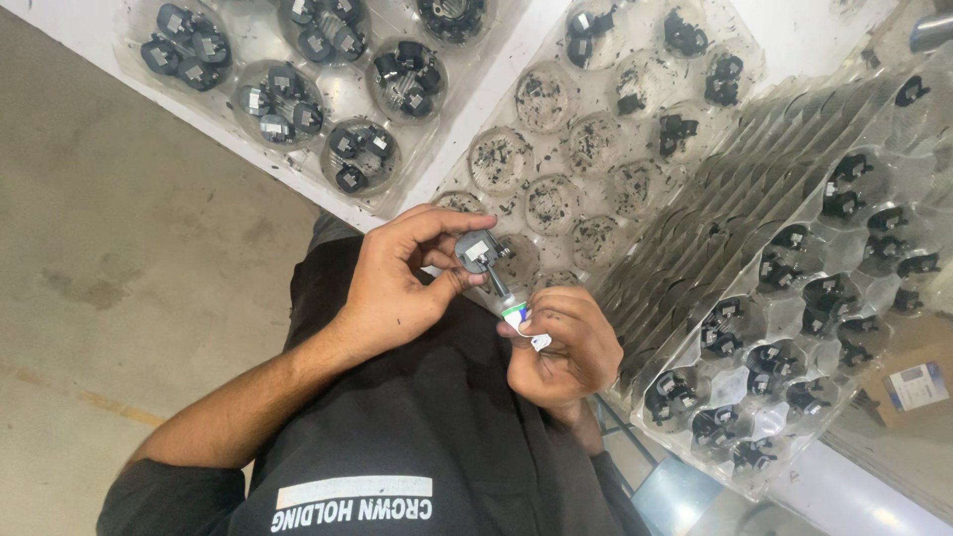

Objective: The person picks small black cylindrical components one at a time from a blister tray and applies glue to each from a small tube, then places the glued components back into the tray. Near the end they handle a plastic-wrapped item and a box on the workbench before resuming gluing.

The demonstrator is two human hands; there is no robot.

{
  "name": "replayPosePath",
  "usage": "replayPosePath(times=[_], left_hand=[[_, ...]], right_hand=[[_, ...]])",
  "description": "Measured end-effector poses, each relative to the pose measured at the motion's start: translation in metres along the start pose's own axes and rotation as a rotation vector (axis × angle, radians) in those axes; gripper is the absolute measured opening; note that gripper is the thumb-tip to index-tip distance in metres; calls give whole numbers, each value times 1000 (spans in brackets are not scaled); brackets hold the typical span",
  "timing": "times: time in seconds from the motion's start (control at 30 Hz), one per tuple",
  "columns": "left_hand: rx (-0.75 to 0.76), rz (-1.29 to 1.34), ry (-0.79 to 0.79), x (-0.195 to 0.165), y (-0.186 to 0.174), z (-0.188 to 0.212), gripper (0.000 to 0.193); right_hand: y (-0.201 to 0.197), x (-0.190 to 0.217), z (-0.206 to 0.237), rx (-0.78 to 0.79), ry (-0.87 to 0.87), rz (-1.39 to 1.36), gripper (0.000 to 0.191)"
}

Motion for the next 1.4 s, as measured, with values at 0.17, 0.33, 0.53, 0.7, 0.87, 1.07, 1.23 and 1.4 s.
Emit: replayPosePath(times=[0.17, 0.33, 0.53, 0.7, 0.87, 1.07, 1.23, 1.4], left_hand=[[0, 22, -24, 7, 1, -2, 51], [16, 98, -71, 16, -1, -4, 47], [14, 247, -104, 34, -20, -14, 45], [-301, 196, 132, 34, -108, -35, 44], [-384, 22, 91, 68, -150, -60, 41], [-412, -781, 182, 94, -141, -69, 44], [-378, -961, 310, 97, -130, -71, 38], [-362, -1113, 302, 99, -127, -80, 41]], right_hand=[[1, 1, 0, -2, 17, -11, 38], [5, 0, -3, -3, 25, -21, 34], [0, 2, 2, -90, 48, -68, 30], [-6, -13, 14, -218, 121, -84, 29], [-7, -28, 22, -269, 184, -39, 28], [-12, -30, 29, -312, 225, -44, 29], [-11, -31, 28, -302, 197, -10, 28], [-11, -30, 31, -295, 224, 18, 29]])
Point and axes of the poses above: each hand's wrist, its own z-axis away from the middle knuckle, its own y-axis out of the palm, x = y × z, the point moved 7 cm from there along -z, towards the middle knuckle, and after that the axes turned 15 degrees about -y, right-handed, at the moved point
